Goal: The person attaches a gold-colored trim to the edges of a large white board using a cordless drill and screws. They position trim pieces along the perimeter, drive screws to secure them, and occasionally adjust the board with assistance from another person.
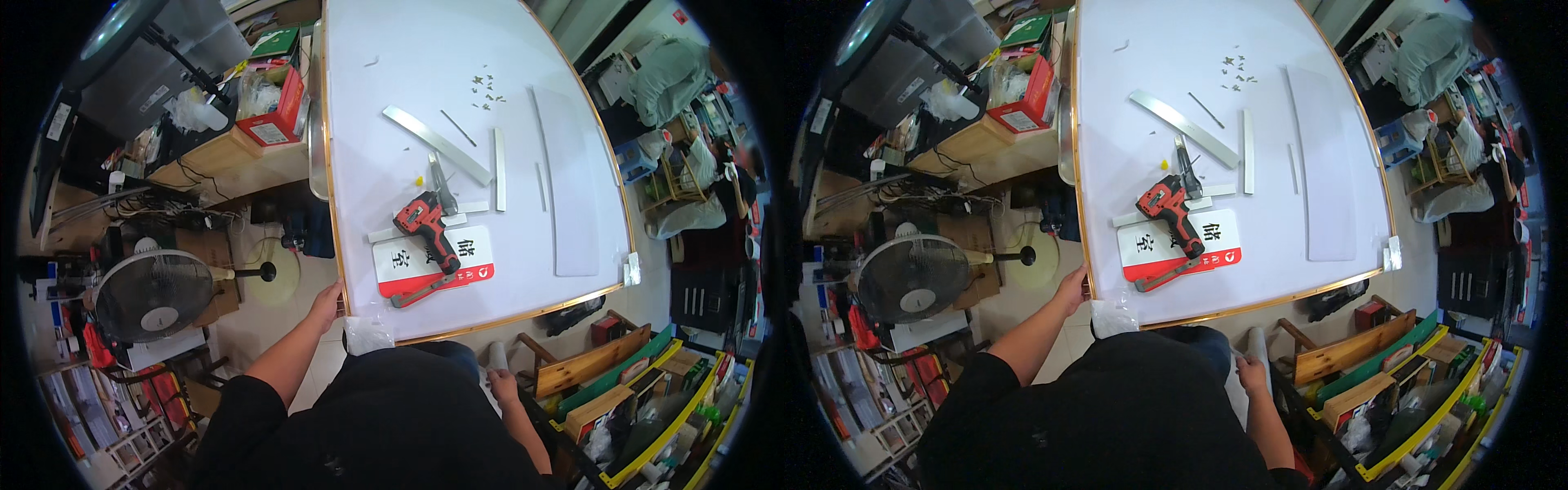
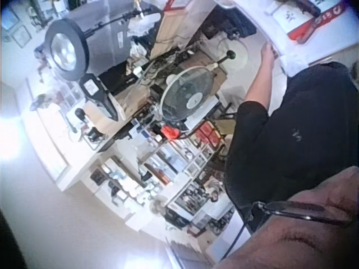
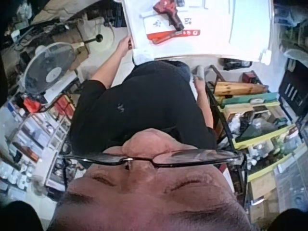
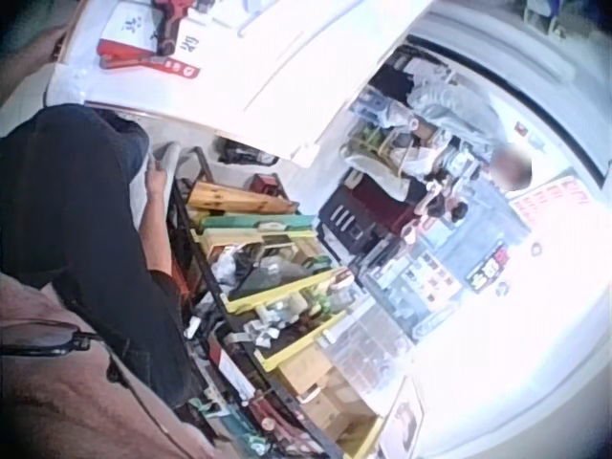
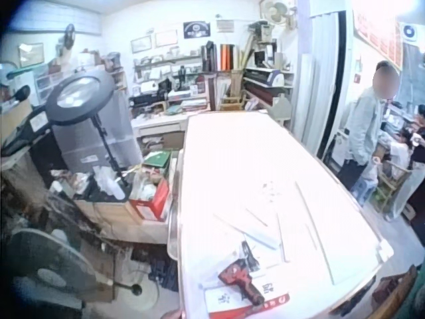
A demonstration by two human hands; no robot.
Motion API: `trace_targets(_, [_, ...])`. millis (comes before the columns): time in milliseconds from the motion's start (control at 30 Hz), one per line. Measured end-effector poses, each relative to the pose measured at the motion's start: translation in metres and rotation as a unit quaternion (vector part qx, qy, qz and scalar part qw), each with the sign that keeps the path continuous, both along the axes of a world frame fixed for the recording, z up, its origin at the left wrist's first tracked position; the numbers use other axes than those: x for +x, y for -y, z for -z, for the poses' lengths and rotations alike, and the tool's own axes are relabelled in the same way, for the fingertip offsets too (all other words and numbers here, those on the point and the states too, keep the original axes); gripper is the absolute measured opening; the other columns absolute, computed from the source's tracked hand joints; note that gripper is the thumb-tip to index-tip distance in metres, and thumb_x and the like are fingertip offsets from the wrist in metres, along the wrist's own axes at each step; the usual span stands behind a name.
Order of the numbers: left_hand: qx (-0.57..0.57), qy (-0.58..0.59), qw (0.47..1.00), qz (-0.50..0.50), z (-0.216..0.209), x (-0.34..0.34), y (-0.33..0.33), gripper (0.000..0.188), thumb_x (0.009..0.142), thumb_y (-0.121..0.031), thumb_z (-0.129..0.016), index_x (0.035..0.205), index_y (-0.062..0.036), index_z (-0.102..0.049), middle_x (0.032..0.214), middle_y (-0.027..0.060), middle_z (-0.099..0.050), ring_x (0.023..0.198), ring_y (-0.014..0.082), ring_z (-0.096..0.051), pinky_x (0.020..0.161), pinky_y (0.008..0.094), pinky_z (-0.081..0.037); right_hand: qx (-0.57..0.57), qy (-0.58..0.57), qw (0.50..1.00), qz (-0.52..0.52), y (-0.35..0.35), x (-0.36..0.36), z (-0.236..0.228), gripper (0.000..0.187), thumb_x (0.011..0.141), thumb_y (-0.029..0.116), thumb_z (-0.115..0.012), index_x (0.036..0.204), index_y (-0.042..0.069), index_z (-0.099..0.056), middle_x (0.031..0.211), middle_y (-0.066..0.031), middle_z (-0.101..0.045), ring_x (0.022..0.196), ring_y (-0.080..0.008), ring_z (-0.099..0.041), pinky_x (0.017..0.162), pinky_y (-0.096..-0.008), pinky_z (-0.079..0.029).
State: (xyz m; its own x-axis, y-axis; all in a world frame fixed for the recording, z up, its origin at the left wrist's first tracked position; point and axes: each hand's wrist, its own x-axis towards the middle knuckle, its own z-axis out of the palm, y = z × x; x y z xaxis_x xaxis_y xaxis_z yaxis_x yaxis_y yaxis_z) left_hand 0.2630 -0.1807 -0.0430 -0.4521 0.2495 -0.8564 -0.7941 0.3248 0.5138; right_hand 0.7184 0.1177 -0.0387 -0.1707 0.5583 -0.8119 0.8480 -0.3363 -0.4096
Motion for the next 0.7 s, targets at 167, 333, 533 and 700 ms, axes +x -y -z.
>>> trace_targets(167, [-0.04, -0.046, 0.997, -0.045, 0.003, 0.014, -0.007, 0.055, 0.104, -0.057, -0.052, 0.124, -0.0071, -0.063, 0.101, 0.0054, -0.068, 0.087, 0.0185, -0.066, 0.079, 0.0376, -0.053, 0.019, -0.007, 0.988, -0.156, -0.04, -0.05, -0.01, 0.045, 0.095, 0.033, -0.069, 0.112, -0.008, -0.071, 0.093, -0.0184, -0.075, 0.088, -0.0294, -0.072, 0.081, -0.0399, -0.055])
trace_targets(333, [-0.156, -0.143, 0.966, -0.147, 0.02, 0.041, 0.015, 0.053, 0.105, -0.055, -0.05, 0.118, -0.0051, -0.065, 0.096, 0.0058, -0.068, 0.08, 0.0161, -0.063, 0.072, 0.0349, -0.05, 0.004, 0.01, 0.972, -0.234, -0.116, -0.053, -0.009, 0.048, 0.093, 0.037, -0.069, 0.117, -0.005, -0.071, 0.112, -0.0236, -0.075, 0.107, -0.036, -0.072, 0.095, -0.042, -0.055])
trace_targets(533, [-0.371, -0.263, 0.863, -0.221, 0.014, 0.13, 0.056, 0.057, 0.104, -0.05, -0.05, 0.112, 0.0039, -0.066, 0.1, 0.0186, -0.07, 0.091, 0.0298, -0.066, 0.08, 0.0425, -0.051, 0.031, 0.04, 0.916, -0.398, -0.229, -0.01, -0.005, 0.051, 0.093, 0.042, -0.066, 0.116, -0.004, -0.072, 0.114, -0.026, -0.073, 0.11, -0.0413, -0.068, 0.097, -0.045, -0.053])
trace_targets(700, [-0.481, -0.271, 0.796, -0.247, -0.011, 0.235, 0.022, 0.061, 0.104, -0.05, -0.049, 0.111, 0.0091, -0.066, 0.108, 0.0289, -0.07, 0.102, 0.0441, -0.066, 0.093, 0.0493, -0.051, 0.056, 0.075, 0.805, -0.586, -0.315, 0.032, 0.019, 0.046, 0.097, 0.04, -0.059, 0.113, -0.001, -0.073, 0.112, -0.0245, -0.073, 0.106, -0.0413, -0.069, 0.094, -0.0467, -0.054])
